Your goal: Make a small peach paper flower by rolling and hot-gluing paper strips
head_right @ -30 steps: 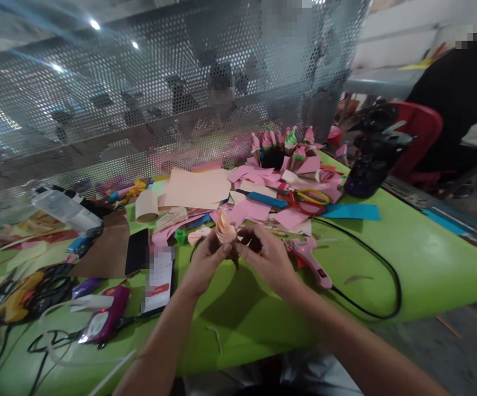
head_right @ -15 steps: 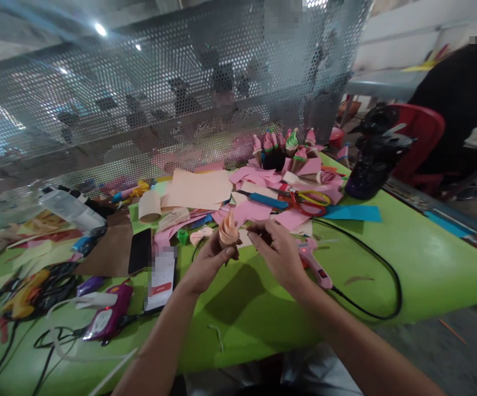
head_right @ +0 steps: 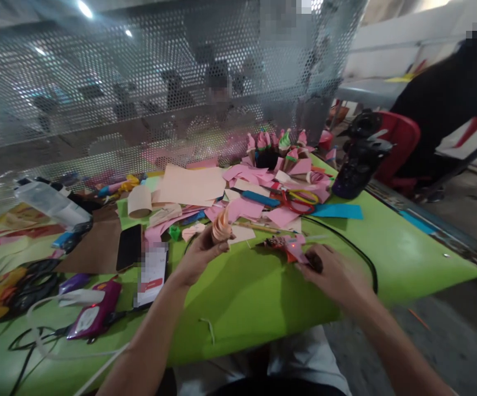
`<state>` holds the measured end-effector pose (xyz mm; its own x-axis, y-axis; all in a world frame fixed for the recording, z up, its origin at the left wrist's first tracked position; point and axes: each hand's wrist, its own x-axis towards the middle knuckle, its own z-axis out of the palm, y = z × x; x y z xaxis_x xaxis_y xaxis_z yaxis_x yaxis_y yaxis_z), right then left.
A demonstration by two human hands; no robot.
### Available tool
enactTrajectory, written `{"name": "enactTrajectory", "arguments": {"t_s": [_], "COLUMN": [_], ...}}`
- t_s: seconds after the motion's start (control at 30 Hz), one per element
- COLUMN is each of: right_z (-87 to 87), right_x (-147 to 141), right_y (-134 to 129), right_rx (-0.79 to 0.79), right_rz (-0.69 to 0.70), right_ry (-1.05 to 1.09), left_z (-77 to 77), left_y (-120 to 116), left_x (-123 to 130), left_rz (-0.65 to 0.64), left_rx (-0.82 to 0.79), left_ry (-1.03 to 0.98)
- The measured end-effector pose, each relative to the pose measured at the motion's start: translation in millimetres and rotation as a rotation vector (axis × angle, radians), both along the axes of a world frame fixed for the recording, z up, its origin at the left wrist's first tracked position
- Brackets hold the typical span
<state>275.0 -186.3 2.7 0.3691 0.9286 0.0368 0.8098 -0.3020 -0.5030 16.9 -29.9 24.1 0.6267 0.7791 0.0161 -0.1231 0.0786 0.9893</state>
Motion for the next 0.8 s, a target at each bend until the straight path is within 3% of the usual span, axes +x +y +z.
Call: {"name": "enactTrajectory", "arguments": {"t_s": [0.23, 0.43, 0.53, 0.67, 0.8], "right_z": [5.0, 5.4, 13.3, 37.0, 60.9], "right_x": [-0.8, 5.7, 1.9, -5.0, -13.8], "right_y": [8.5, -3.1, -5.3, 1.7, 12.5], "right_rx": [-0.042, 0.135, 0.18, 0.181, 0.097], "right_rz": [-0.071, -0.138, -0.1, 0.036, 0.212], "right_ry": [0.068, 0.757, 0.912, 0.902, 0.693], "left_z": [-5.6, -7.0, -5.9, -4.7, -4.5], "left_y": [3.3, 2.5, 2.0, 2.1, 2.3], "left_x": [-2.0, -1.6, -1.6, -1.8, -1.7], "left_rz": [-0.031, -0.109, -0.145, -0.188, -0.208], "left_rx": [-0.036, -0.02, 0.009, 0.051, 0.081], "left_ry": [0.029, 0.07, 0.105, 0.132, 0.149]}}
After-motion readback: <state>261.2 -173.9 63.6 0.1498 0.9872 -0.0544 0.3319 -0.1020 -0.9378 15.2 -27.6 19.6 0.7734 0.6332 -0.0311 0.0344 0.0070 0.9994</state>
